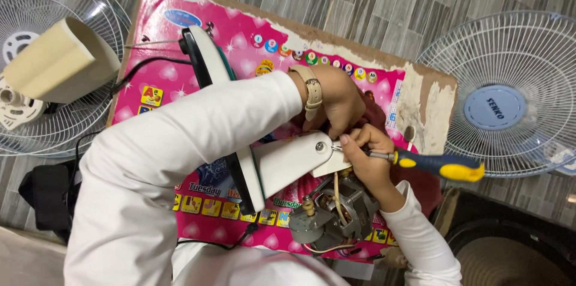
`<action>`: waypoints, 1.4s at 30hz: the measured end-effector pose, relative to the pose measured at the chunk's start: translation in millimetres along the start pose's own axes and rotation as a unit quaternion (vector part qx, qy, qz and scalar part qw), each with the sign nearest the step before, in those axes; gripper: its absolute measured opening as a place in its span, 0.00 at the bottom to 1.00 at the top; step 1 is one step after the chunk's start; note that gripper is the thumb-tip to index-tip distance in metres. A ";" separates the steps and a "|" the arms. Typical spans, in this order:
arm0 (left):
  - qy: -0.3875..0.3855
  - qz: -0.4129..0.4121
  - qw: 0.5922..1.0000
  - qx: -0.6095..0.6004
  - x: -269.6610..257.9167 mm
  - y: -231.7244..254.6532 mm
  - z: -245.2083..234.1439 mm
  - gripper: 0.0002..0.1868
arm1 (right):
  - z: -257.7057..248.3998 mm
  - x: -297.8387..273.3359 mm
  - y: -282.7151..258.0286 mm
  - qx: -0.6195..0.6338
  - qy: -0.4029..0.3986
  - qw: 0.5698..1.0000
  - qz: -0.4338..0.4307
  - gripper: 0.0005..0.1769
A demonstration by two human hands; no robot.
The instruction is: Repairing a fan motor using a screwdriver and a cloth
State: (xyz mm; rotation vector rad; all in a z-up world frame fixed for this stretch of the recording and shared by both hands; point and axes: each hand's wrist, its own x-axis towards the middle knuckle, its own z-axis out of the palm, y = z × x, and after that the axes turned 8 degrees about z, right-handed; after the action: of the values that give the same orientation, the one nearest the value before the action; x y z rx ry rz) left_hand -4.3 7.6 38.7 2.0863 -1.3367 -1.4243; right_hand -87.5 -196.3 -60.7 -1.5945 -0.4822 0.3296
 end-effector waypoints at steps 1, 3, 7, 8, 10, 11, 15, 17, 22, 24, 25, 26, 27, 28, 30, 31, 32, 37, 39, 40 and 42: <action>0.002 -0.003 1.000 0.002 -0.6 1.7 -0.6 0.22 | -0.8 -0.3 -1.6 -0.001 -0.001 1.000 -0.004 0.21; 0.001 0.001 1.000 0.003 -2.9 3.7 -1.4 0.22 | -0.8 0.2 -3.7 -0.010 -0.003 1.000 -0.007 0.22; 0.003 0.007 1.000 0.009 5.4 -0.4 1.5 0.24 | -4.1 -0.5 3.7 -0.010 0.000 1.000 0.013 0.22; 0.005 0.005 1.000 0.009 8.2 -2.5 1.8 0.23 | -2.8 0.4 1.7 -0.006 0.002 1.000 0.002 0.22; 0.006 0.003 1.000 0.008 9.4 -4.3 2.9 0.23 | -3.5 1.1 2.1 -0.003 0.003 1.000 -0.007 0.22; 0.006 0.004 1.000 0.008 7.9 -3.7 3.4 0.23 | -5.7 0.9 4.3 -0.006 -0.005 1.000 -0.005 0.22; -0.010 -0.011 1.000 -0.021 -21.7 15.4 -6.2 0.24 | -2.3 0.9 -1.3 0.001 -0.010 1.000 -0.003 0.21; -0.025 0.000 1.000 -0.001 -9.2 9.7 -5.8 0.27 | -6.7 2.6 4.7 0.006 -0.022 1.000 -0.007 0.22; -0.009 -0.004 1.000 0.008 12.7 -0.3 4.1 0.27 | -15.3 5.3 16.0 0.075 -0.022 0.996 0.031 0.21; 0.002 -0.060 0.997 -0.056 -1.0 5.0 0.0 0.24 | -21.3 9.4 21.7 0.182 0.017 0.981 0.069 0.19; -0.007 -0.054 0.997 -0.051 -1.7 7.2 0.1 0.24 | -21.4 13.9 18.0 0.183 0.028 0.980 0.069 0.19; 0.012 -0.074 0.995 -0.066 -2.8 9.0 -0.4 0.22 | -22.8 20.0 14.0 0.222 0.037 0.969 0.097 0.18; 0.031 -0.094 0.992 -0.081 -4.5 10.5 -0.4 0.20 | -23.9 26.1 10.2 0.262 0.045 0.956 0.123 0.17; 0.027 -0.090 0.993 -0.077 -1.9 12.4 1.8 0.20 | -26.2 27.4 11.4 0.261 0.051 0.956 0.123 0.17; 0.063 -0.066 0.995 0.047 2.0 15.4 7.0 0.24 | -29.2 30.1 14.3 0.298 0.036 0.943 0.145 0.16; 0.057 -0.062 0.995 0.049 2.6 16.3 15.1 0.24 | -29.5 30.4 16.2 0.299 0.043 0.942 0.145 0.16; 0.100 -0.089 0.990 0.052 3.4 17.0 23.6 0.19 | -30.0 30.8 18.5 0.305 0.029 0.940 0.151 0.16; 0.312 -0.119 0.921 0.200 -4.8 40.4 87.8 0.02 | -29.4 28.3 25.0 0.293 0.012 0.943 0.157 0.15; 0.413 -0.141 0.862 0.257 2.4 47.1 111.3 0.04 | -28.5 24.4 32.0 0.250 0.018 0.957 0.148 0.15; 0.413 -0.137 0.863 0.258 3.7 52.4 116.1 0.04 | -27.0 23.3 29.7 0.249 0.022 0.957 0.147 0.15; 0.421 -0.190 0.838 0.290 4.3 62.8 127.2 0.12 | -21.3 21.7 25.3 0.168 0.011 0.974 0.151 0.15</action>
State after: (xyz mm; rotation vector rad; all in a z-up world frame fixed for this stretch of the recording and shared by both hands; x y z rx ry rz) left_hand -144.5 2.9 17.5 2.9415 -1.0451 -0.0067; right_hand -55.5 -205.0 -82.4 -1.3359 -0.1525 0.5913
